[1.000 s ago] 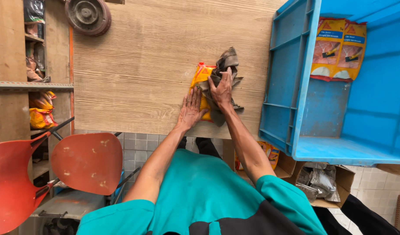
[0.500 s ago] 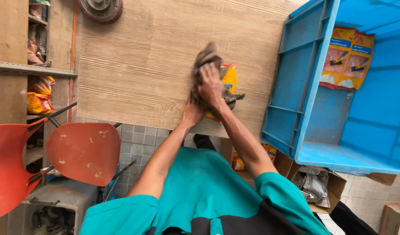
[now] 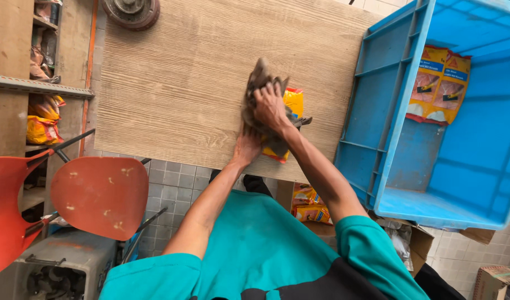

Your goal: The person wipes grout bags with a cloth and places them into a blue crate.

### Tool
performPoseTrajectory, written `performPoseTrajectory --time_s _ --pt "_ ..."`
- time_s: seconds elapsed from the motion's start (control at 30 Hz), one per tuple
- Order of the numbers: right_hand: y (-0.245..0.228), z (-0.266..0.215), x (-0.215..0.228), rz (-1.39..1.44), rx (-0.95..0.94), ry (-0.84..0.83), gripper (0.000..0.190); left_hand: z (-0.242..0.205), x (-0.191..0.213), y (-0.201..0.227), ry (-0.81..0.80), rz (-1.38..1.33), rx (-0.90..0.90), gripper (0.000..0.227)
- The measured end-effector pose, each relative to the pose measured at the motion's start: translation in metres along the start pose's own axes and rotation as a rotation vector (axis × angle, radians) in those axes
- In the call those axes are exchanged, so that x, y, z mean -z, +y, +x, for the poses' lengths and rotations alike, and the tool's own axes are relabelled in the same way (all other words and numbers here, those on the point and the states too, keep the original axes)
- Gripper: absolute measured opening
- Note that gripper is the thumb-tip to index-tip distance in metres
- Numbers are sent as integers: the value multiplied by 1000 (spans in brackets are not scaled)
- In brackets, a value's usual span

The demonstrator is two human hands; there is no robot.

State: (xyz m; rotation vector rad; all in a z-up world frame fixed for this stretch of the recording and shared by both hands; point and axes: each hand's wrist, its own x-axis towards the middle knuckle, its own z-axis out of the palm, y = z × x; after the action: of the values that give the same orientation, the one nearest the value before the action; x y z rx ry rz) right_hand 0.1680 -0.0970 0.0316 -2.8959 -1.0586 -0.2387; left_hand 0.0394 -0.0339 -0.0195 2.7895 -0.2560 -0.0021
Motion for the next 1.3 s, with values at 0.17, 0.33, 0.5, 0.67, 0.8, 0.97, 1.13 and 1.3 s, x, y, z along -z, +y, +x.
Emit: performPoseTrajectory --time_s 0.17,0.33,0.5,0.67,0.8,0.97,1.13,1.3 --pt "-18 -26 1 8 37 33 42 0 3 -1 80 -93 -4 55" --pt "11 -90 3 195 181 65 65 -1 -4 0 274 -74 -29 45" --pt "55 -94 11 351 -323 134 61 -4 2 2 24 -121 27 94" --pt "26 -100 15 392 -225 189 29 -4 2 -1 17 -77 9 97" --pt "56 -135 8 302 -4 107 29 -4 -1 -1 7 -64 -7 96" --pt "80 -102 17 389 -296 68 60 10 12 -15 37 6 -75 99" --pt "15 -108 16 467 -205 218 66 68 42 -39 25 9 -228 58" --pt "5 -130 13 476 125 193 66 116 44 -38 -15 72 -465 47"
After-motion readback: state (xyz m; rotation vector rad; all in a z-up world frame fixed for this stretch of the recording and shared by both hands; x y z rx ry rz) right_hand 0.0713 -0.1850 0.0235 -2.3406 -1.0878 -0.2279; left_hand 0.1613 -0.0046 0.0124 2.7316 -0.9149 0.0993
